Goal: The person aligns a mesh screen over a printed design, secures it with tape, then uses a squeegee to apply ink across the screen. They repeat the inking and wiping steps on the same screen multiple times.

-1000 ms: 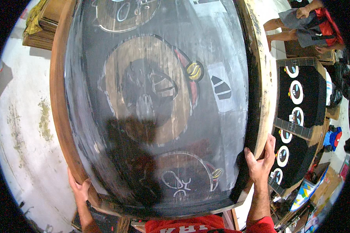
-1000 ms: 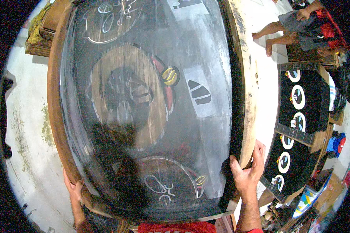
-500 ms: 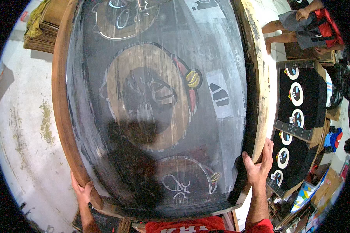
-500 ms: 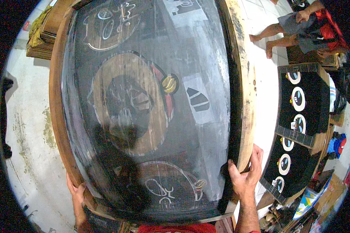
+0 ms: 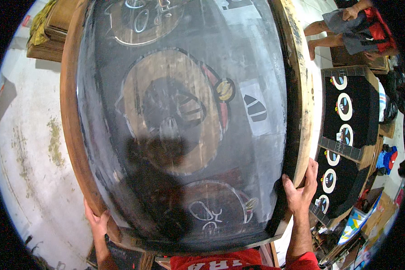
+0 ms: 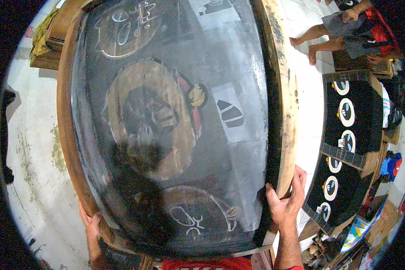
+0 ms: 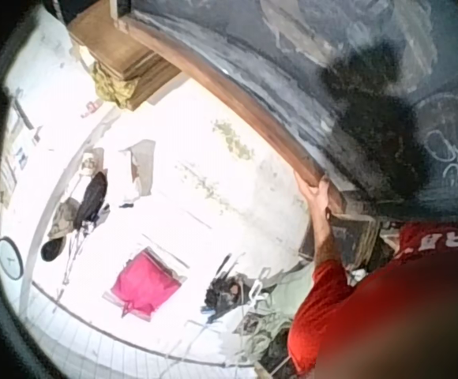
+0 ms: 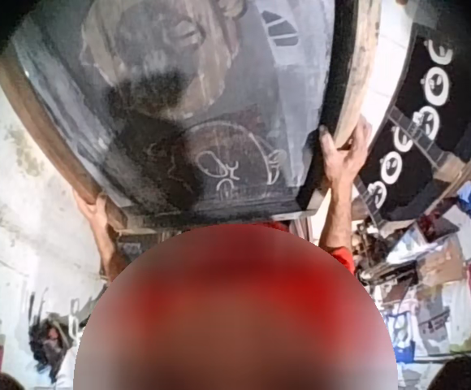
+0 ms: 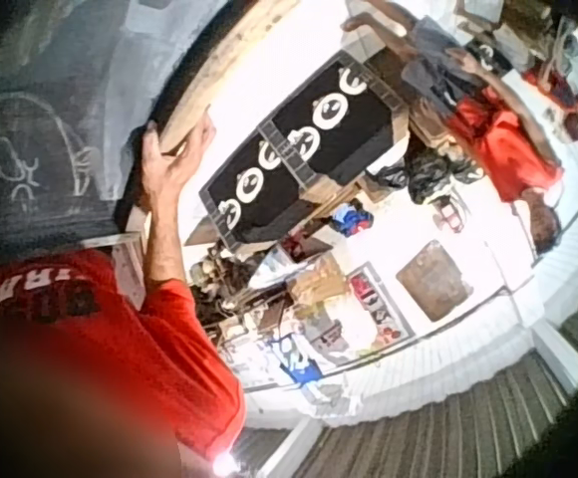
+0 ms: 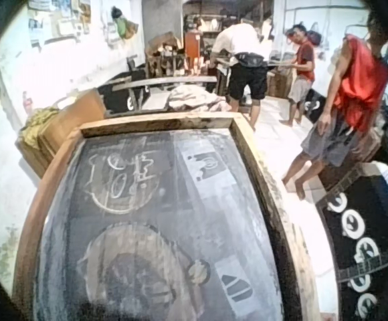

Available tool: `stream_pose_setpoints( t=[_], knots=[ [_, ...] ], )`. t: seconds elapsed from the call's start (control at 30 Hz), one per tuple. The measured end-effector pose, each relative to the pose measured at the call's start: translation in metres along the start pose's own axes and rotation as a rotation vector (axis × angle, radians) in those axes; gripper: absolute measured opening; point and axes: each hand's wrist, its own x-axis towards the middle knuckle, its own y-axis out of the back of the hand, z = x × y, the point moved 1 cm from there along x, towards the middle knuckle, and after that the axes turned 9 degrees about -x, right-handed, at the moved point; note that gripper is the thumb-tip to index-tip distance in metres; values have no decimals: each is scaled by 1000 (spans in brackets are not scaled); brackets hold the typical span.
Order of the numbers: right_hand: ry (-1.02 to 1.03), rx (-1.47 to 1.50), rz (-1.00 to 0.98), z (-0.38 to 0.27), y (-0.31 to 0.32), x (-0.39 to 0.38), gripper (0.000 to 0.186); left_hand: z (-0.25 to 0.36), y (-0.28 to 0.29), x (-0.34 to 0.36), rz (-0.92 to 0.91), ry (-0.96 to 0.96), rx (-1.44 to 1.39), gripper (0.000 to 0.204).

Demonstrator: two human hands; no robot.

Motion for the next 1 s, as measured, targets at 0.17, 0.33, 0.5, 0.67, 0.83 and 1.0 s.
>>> stream_pose_setpoints(
  t=[0.17,0.33,0.5,0.67,0.83,1.0],
  knots=[
    [12,-19,-3,5,-2,-2,61,13,-7,0,-16,30,14,100],
    [11,-6,4,12,-3,-4,60,25,-15,4,-111,-50,47,94],
    [-2,29,-9,18,-4,-6,63,30,-23,4,-89,-25,-1,91],
    [-32,40,-8,19,-3,-6,65,34,-23,6,-86,35,46,90],
    [-45,18,-52,19,-1,-4,65,34,-26,8,-85,8,-69,86],
    [-22,-63,-14,20,-2,-6,65,36,-28,9,-139,-56,-76,87]
  ],
)
